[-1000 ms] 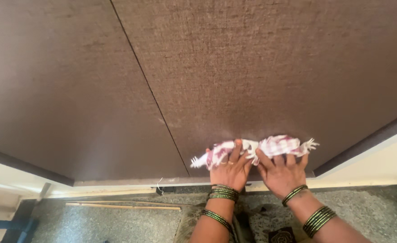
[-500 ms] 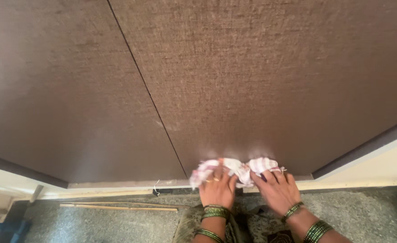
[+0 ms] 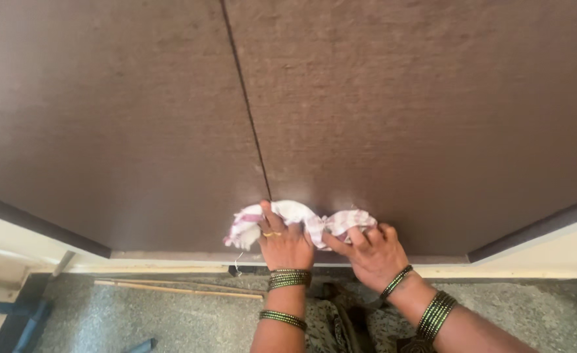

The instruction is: The person wipes the exterior surface and handles of a dark brown wooden cabinet using a cloth.

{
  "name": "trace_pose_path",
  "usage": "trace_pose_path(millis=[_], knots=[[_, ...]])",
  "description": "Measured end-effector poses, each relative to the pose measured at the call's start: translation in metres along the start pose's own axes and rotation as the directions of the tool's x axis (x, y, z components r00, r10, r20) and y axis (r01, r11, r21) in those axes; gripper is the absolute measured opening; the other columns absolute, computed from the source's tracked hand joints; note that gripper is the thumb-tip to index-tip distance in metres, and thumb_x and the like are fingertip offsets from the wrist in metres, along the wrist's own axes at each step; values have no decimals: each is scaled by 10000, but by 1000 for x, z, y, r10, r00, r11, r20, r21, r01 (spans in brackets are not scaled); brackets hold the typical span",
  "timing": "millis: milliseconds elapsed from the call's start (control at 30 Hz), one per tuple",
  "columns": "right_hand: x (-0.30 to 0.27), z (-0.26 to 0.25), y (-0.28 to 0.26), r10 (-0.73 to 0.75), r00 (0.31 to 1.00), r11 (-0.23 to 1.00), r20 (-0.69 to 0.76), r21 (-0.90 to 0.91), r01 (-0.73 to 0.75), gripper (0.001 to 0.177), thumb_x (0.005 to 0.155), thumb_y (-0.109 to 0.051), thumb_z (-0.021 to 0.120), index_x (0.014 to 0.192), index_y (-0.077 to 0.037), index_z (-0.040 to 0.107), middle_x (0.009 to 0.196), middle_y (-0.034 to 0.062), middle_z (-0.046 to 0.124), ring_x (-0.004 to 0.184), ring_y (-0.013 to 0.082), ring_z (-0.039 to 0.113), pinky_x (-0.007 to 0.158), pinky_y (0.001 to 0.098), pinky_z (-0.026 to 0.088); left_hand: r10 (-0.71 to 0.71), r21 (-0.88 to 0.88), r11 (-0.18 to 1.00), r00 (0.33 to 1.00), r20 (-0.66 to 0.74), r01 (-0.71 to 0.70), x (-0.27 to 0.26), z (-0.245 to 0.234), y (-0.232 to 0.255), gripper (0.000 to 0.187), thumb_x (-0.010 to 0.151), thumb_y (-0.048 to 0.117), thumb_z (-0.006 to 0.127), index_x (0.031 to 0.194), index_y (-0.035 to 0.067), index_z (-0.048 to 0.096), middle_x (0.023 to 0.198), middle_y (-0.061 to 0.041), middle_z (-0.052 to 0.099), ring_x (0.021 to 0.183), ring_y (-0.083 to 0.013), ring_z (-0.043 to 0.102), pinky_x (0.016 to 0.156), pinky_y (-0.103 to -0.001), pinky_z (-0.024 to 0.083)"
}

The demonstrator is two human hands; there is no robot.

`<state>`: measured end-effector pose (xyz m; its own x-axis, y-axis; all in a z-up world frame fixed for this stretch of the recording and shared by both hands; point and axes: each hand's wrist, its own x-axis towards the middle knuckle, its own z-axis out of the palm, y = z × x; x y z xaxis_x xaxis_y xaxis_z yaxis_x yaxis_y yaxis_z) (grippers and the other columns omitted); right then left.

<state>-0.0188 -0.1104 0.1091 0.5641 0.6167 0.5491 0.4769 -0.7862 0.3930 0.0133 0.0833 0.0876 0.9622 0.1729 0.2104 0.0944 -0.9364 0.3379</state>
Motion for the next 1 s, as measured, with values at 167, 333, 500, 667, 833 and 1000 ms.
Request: trace_pose_path(millis=[167,333,500,667,833,1000], knots=[[-35,34,-17,-132,874,988,468,130,79,887,814,-88,608,1565,-426,277,1313,13,429,1034,204,475,869,460,419,-19,71,998,949,315,-3,-32,37,-29,406,991,495,430,1185,286,718,1645,-156,153,1434,-353,329,1083,-536,382],[-53,34,-7,-137,744,986,654,165,36,947,808,-99,597,1589,-440,187,1437,1,505,1128,187,549,906,488,418,38,86,993,900,434,-83,-43,37,-34,454,1020,566,371,1305,305,612,1683,-139,99,1491,-320,254,1119,-513,358],[-53,13,16,301,764,939,570,-40,-341,724,869,-317,669,1475,-561,358,1092,-8,607,915,178,549,888,445,401,40,-30,999,906,421,-30,-27,9,10,435,992,572,437,1262,320,667,1647,-238,68,1490,-391,195,1153,-546,283],[-18,-25,58,553,760,828,-341,330,-454,454,773,-100,628,1202,-61,483,1046,86,506,1033,245,454,984,464,328,308,-245,925,951,37,-290,-7,-6,71,512,1008,664,546,1313,272,671,1669,-141,259,1352,-326,439,1020,-524,422],[-18,-36,71,639,673,754,-373,480,-449,377,838,-112,587,1179,-104,426,1233,100,421,1171,224,414,1024,406,331,442,33,827,613,-656,-561,3,-28,105,347,968,585,647,1228,357,677,1573,-57,407,1291,-262,557,1081,-566,434],[-63,25,69,440,808,898,-393,160,-411,335,866,-158,726,1102,-129,491,1187,105,450,1140,260,397,1000,471,316,647,-94,709,698,-307,-699,1,-15,97,400,1002,454,576,1388,379,652,1486,119,538,1217,-141,571,1021,-505,451]])
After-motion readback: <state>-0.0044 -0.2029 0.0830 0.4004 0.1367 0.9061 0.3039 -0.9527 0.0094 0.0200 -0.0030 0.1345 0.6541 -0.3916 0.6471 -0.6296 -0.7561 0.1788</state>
